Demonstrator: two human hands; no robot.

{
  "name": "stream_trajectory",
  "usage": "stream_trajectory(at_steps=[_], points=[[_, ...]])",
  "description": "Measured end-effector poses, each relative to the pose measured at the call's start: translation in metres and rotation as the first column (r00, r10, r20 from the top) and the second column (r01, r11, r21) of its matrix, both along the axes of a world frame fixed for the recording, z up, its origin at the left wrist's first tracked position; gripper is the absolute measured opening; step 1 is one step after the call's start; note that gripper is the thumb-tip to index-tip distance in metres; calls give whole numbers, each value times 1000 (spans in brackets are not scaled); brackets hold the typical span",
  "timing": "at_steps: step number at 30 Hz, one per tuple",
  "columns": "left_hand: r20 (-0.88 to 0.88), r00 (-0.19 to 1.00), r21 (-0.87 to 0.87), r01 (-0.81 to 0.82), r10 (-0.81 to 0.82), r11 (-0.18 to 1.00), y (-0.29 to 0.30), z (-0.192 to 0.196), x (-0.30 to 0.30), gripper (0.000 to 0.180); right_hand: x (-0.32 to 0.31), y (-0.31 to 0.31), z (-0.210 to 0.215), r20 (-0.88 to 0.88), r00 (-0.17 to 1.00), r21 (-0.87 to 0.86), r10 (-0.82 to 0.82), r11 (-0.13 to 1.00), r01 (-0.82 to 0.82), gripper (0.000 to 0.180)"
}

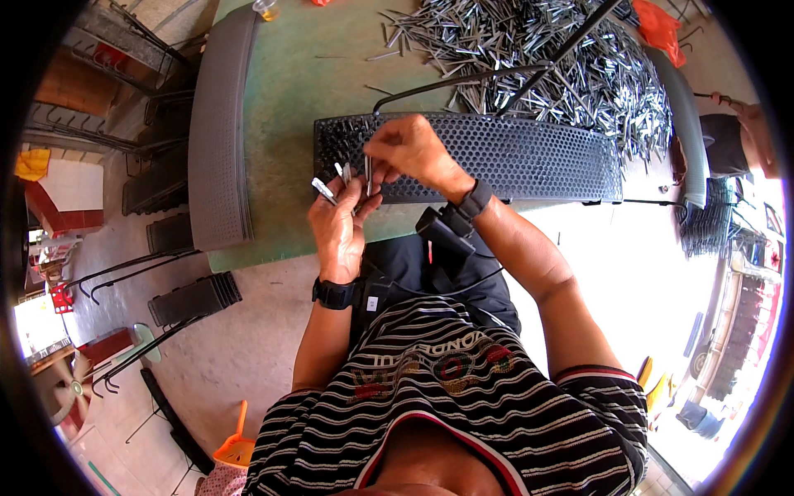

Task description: The person gathers small metal parts from a large pile on a table, aligns them in their hand, and places them individually into the slots of a perforated metal panel.

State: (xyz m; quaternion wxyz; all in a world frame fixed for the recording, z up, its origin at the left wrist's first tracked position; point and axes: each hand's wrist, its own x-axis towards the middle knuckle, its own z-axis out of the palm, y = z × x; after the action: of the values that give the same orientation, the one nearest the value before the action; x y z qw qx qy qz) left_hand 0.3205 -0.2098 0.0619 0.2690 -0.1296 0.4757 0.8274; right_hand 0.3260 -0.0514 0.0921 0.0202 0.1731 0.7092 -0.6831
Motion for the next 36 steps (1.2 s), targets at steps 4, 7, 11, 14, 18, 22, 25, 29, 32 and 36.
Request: stream_trajectory(at_steps=[4,7,11,14,18,22,25,29,32,36], points=[[-13,999,-31,42,-42,999,1,-6,1,17,6,-8,1,29,999,128,22,991,-26,17],[-14,1000,-28,15,-16,999,-1,-7,1,17,0,0,-4,-152,953,55,-263,960,273,15],[5,1000,-14,-22,22,1000,-6,-6,0,18,-15,7,-16,-494,828,321,-266,829,458,9],[7,1000,-8,-28,28,1000,-8,-5,1,17,-19,4,-17,-474,855,410,-211,806,426,10],[9,998,0,-61,61,998,-10,-4,1,16,-24,6,-31,-458,877,488,-145,784,384,8],[7,998,1,-69,69,998,-11,-3,1,15,-27,11,-32,-461,886,698,45,635,331,9],[-4,998,21,-62,62,998,-12,-3,0,13,-30,11,-31,-500,863,699,69,620,356,8],[-6,998,15,-59,59,998,-13,-1,2,12,-29,10,-23,-463,871,783,162,536,317,9],[-13,998,8,-58,58,998,-13,-1,3,11,-31,12,-25,-448,864,807,231,519,280,8],[-14,998,4,-68,68,998,-14,-2,5,12,-28,18,-38,-356,892,871,277,443,210,3]])
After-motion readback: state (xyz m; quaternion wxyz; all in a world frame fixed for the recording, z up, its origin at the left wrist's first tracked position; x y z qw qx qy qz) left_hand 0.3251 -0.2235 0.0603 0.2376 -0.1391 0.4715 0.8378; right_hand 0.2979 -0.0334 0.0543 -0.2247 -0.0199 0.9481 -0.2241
